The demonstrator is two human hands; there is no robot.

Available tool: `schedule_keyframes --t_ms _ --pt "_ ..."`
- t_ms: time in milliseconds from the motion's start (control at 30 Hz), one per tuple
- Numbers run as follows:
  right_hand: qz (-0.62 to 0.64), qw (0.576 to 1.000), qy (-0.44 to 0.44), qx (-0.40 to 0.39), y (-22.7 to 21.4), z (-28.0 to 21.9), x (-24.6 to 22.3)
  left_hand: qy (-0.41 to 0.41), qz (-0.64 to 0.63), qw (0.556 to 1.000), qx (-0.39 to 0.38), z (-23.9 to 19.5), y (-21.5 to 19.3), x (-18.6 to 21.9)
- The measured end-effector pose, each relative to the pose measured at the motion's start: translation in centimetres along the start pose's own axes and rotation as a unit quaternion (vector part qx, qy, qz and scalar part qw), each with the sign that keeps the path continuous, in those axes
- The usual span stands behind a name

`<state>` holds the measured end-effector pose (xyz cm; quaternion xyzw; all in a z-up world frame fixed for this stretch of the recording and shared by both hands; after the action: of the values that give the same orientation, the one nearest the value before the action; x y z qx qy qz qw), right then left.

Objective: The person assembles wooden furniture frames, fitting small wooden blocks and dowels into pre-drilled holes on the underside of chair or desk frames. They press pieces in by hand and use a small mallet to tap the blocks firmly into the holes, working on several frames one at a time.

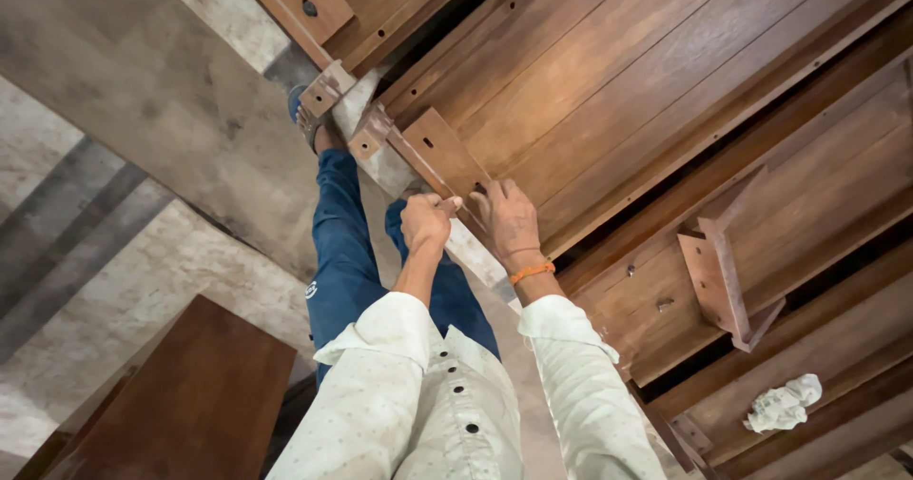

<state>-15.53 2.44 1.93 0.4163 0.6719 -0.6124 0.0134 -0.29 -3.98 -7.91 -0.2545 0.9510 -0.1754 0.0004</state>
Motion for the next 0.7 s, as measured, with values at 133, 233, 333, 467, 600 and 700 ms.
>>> schedule_keyframes --t_ms 133,233,333,467,600,700 --pt "-0.004 0.997 -0.079 0.011 0.7 -0.5 -0.4 0.001 0.008 1.000 -0.001 -0.7 -0.5 0.4" --pt "-0.022 0.997 -0.071 0.009 1.5 -0.9 0.3 0.000 -0.002 1.000 0.003 -0.8 -0.6 0.3" --pt "-0.025 0.998 -0.054 0.003 1.0 -0.5 -0.2 0.031 0.007 0.999 0.017 -0.5 -0.5 0.4" --pt "-0.034 0.999 -0.039 -0.012 1.7 -0.5 0.5 0.032 0.003 0.999 0.013 -0.7 -0.7 0.7" --pt "-0.052 0.997 -0.046 -0.021 1.1 -0.2 0.0 0.015 0.002 1.000 0.001 -1.1 -0.7 0.8" --pt "-0.049 0.994 -0.088 -0.031 0.4 -0.1 -1.1 0.012 0.002 1.000 -0.004 -1.2 -0.8 0.8"
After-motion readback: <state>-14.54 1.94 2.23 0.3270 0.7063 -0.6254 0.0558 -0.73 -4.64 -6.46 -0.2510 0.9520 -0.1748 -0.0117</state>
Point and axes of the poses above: each hand's wrist, its own z-axis towards the middle knuckle, its own y-axis out of the palm, x = y × z, the point moved 9 cm from there along z, towards the middle knuckle, and after that the axes turned 8 degrees about -y, right-handed, at the moved point
